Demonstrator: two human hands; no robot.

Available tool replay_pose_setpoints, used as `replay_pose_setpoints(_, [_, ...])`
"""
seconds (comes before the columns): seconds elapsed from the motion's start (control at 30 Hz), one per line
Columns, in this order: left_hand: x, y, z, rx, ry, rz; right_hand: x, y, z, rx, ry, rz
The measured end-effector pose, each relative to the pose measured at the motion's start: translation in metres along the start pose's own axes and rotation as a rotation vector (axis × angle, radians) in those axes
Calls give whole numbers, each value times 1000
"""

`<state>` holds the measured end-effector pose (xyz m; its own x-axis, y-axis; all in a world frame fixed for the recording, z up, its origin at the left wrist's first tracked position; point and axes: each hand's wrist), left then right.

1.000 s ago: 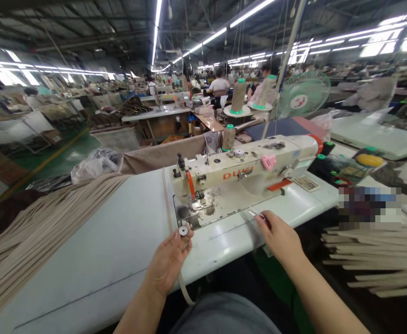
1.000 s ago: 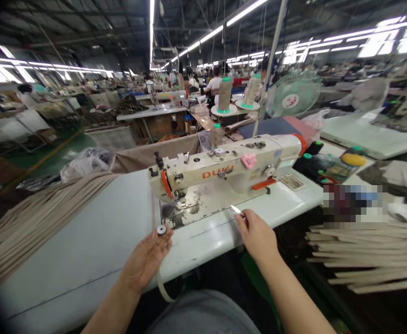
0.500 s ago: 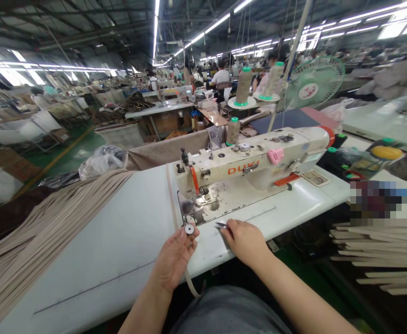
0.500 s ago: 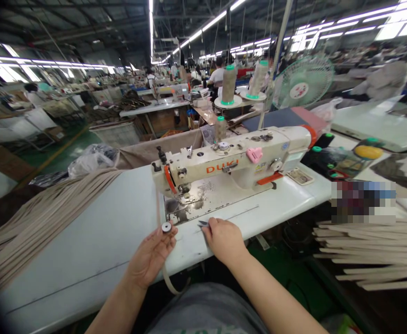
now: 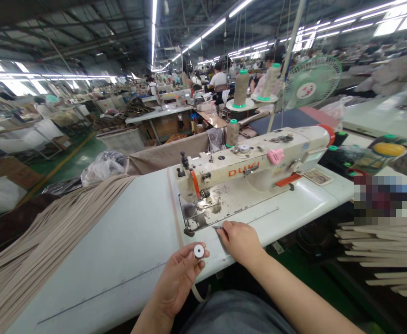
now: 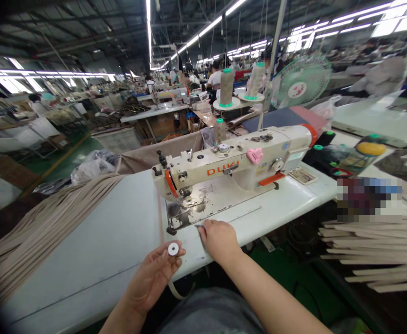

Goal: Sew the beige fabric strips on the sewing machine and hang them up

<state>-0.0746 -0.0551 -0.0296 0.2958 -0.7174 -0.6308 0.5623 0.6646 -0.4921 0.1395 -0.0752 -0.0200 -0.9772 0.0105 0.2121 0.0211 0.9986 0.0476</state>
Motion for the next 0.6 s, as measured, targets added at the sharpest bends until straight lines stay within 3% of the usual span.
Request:
replay_pose_setpoints(0.2, [-3, -9, -16, 27, 56, 7, -17, -12, 0, -103, 68, 71])
replay_pose_setpoints(0.47, [-23, -1, -35, 71, 30, 170, -6, -29, 7, -225, 149, -372])
replay_pose_setpoints(0.6, [-18, 3, -44, -19, -34, 167, -34, -35, 23, -195, 111, -372])
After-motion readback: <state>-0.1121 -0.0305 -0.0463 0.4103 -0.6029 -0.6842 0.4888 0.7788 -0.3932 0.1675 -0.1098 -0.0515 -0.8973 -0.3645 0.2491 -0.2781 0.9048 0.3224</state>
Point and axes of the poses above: each hand's wrist, its own y-axis towards the middle knuckle, its own z-axis out of the palm, x = y × z, and after that the axes turned 8 degrees about -z, right-handed
